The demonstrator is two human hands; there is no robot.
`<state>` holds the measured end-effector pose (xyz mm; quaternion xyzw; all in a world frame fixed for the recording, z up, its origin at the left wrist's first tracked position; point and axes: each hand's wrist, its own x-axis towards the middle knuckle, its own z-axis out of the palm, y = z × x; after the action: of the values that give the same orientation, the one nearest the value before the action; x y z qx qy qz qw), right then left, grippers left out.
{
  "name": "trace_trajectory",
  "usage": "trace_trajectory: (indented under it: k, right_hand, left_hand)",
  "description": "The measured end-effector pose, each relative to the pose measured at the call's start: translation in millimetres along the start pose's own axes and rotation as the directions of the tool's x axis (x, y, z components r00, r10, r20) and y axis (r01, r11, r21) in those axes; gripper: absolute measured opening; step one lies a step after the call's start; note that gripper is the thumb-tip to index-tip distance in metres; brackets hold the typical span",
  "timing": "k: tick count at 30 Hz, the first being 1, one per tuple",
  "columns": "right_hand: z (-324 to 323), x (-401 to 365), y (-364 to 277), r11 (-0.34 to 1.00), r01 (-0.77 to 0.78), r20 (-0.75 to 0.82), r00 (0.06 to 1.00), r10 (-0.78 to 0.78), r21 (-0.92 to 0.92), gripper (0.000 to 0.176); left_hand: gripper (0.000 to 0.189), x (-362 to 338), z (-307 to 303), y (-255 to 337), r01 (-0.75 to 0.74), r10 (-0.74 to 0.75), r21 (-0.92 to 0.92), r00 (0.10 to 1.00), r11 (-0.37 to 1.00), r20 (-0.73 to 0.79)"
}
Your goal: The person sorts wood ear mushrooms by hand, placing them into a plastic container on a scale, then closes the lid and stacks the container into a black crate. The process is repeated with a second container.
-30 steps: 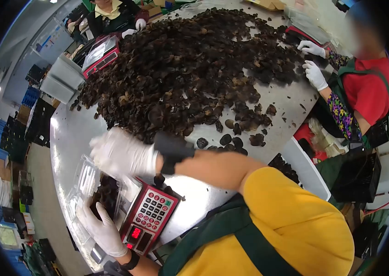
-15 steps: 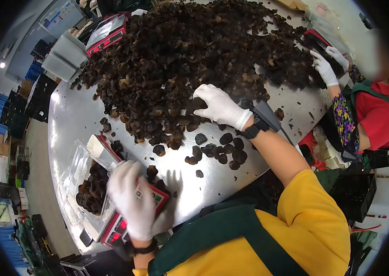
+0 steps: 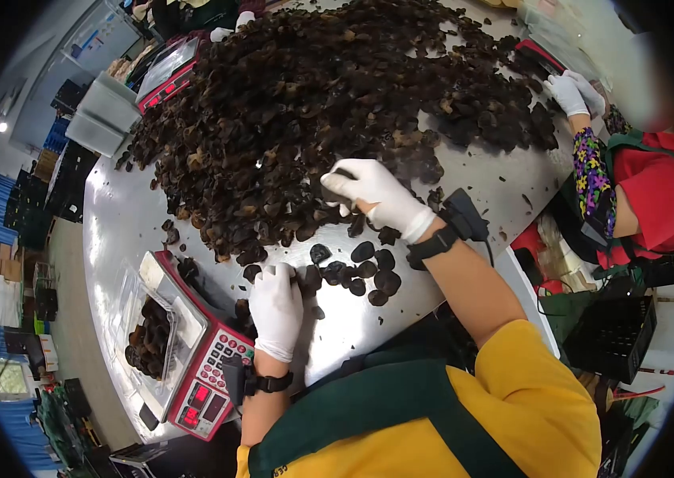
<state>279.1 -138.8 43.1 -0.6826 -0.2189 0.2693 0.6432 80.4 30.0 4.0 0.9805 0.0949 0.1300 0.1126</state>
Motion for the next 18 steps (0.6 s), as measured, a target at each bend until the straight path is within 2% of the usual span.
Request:
trace_trajectory:
  k: [1, 2, 3, 4, 6, 7, 8, 10, 11, 12, 14, 15, 16, 18]
  right_hand:
    - [11, 7, 1, 0.997, 0.074, -0.014, 0.997, -0.075, -0.009, 0.022]
    - [15, 11, 0, 0.982, 0.106, 0.008, 0.994, -0.106, -0.154, 0.02]
    - [23, 20, 7, 0.891, 0.227, 0.02, 0.971, -0.239, -0.393, 0.022]
    - [31, 29, 15, 0.728, 0.324, 0.065, 0.93, -0.361, -0.604, 0.024]
    - [45, 33, 19, 0.466, 0.279, 0.152, 0.944, -0.292, -0.839, 0.027]
    - [46, 41, 26, 0.38, 0.273, 0.182, 0.949, -0.258, -0.884, 0.023]
    - [42, 46, 31, 0.381, 0.277, 0.185, 0.948, -0.26, -0.882, 0.023]
    - [31, 54, 36, 0.483, 0.253, 0.106, 0.945, -0.31, -0.838, 0.021]
    - [26, 49, 16, 0.631, 0.136, 0.055, 0.988, -0.146, -0.764, 0.021]
    - [21, 43, -1, 0.808, -0.037, 0.013, 0.998, 0.055, -0.588, 0.025]
    - [6, 44, 16, 0.922, 0.118, 0.045, 0.993, -0.109, -0.368, 0.03]
    - [-4, 46, 21, 0.979, 0.019, 0.09, 0.996, -0.001, -0.204, 0.032]
    - [-6, 39, 14, 0.978, 0.016, 0.085, 0.996, 0.001, -0.207, 0.032]
    - [-9, 20, -7, 0.989, -0.071, 0.168, 0.985, 0.049, 0.13, 0.026]
  left_hand:
    - [0.009, -2, 0, 1, 0.016, -0.016, -0.014, 1.0, 1.0, -0.006]
    - [0.009, -4, 0, 1, 0.015, -0.015, -0.011, 1.0, 1.0, -0.003]
    - [0.008, -5, -1, 1, 0.015, -0.016, -0.015, 0.999, 1.0, -0.028]
    - [0.008, -6, -1, 1, 0.015, -0.016, -0.02, 0.998, 1.0, -0.054]
    - [0.009, -7, -8, 3, 0.047, -0.051, -0.054, 0.996, 0.997, -0.07]
    - [0.011, -8, -11, 4, 0.079, -0.087, -0.092, 0.992, 0.993, -0.086]
    - [0.011, -9, -13, 2, 0.082, -0.09, -0.09, 0.992, 0.993, -0.087]
    - [0.012, -10, -18, -5, 0.136, -0.175, -0.34, 0.981, 0.93, -0.088]
    - [0.014, -8, -26, -4, 0.14, -0.178, -0.388, 0.982, 0.911, -0.063]
    - [0.014, -5, -28, -2, 0.145, -0.182, -0.388, 0.981, 0.91, -0.062]
    - [0.019, 7, -29, 1, 0.077, -0.155, -0.387, 0.972, 0.919, -0.174]
    - [0.03, 15, -28, 5, 0.074, -0.15, -0.367, 0.971, 0.927, -0.184]
    - [0.039, 25, -24, 8, 0.043, -0.115, -0.325, 0.972, 0.945, -0.204]
    - [0.042, 46, -18, 13, -0.002, -0.027, -0.189, 0.988, 0.982, -0.151]
